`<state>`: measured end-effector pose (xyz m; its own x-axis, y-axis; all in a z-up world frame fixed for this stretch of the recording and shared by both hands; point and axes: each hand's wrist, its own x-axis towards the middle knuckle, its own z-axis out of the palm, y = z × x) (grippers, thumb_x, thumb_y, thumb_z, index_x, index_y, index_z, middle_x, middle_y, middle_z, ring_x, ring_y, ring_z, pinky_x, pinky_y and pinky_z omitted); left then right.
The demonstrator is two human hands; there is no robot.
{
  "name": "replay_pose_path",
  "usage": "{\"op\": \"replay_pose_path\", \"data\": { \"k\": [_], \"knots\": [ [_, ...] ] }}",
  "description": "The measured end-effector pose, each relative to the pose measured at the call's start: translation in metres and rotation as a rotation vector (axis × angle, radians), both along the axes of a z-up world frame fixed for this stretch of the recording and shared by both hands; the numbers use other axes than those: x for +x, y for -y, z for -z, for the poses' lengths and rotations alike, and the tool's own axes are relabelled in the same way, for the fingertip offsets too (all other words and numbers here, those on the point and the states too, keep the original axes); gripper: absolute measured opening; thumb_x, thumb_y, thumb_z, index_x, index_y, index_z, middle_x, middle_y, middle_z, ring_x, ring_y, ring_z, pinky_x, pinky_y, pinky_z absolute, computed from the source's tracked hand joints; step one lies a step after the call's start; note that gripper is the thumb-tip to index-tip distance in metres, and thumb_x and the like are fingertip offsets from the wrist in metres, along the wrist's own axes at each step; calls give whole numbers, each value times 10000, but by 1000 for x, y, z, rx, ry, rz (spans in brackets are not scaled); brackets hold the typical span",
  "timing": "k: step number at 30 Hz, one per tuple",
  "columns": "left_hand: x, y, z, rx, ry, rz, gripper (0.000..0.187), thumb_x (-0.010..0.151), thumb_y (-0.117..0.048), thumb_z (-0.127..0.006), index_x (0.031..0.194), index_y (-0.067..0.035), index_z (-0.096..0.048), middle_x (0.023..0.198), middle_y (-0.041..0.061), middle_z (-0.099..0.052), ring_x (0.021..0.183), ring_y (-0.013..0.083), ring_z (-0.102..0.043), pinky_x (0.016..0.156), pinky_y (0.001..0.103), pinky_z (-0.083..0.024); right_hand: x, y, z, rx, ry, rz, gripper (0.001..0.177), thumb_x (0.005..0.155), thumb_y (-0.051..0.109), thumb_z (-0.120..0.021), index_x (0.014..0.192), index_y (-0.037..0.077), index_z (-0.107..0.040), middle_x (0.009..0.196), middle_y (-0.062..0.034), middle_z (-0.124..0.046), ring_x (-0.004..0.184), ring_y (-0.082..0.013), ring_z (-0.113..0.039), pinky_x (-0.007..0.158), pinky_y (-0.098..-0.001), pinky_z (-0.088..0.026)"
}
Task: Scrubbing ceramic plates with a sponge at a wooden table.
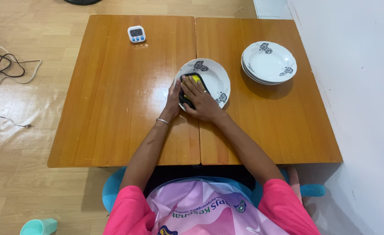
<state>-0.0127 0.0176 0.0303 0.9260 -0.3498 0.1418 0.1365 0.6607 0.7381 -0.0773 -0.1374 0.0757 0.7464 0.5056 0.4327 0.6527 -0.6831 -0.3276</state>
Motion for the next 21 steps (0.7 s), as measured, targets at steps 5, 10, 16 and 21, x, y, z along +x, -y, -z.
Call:
{"op": "replay_pose_path", "data": {
  "k": [5,10,16,21],
  "knots": [
    [-11,8,-20,401,234,-213,683,890,-370,-812,1378,11,-523,1278,125,-661,1166,193,-648,990,330,-561,12,31,-4,-238,241,437,780,938,317,-687,1605,126,-332,1702,-126,-185,1569,-392,-161,1245,-621,-149],
    [-3,8,-2,465,243,-216,617,909,-348,-817,1338,28,-583,1239,153,-683,1114,194,-652,945,320,-570,10,15,12,57,240,249,765,1016,260,-661,1632,26,-272,1727,-175,-143,1600,-448,-105,1308,-586,-126],
    [-4,6,-9,446,154,-176,535,940,-372,-761,1280,10,-606,1170,109,-692,1043,154,-695,885,295,-613,6,13,-13,-61,-32,89,787,841,191,-648,1563,74,-356,1661,-134,-264,1556,-414,-172,1301,-512,-176],
    [-18,9,-27,449,226,-240,510,914,-354,-793,1244,-1,-631,1142,93,-714,1022,157,-676,877,288,-578,14,36,2,-69,344,354,655,1005,111,-633,1592,15,-357,1708,-224,-224,1591,-459,-179,1313,-547,-186]
  ]
}}
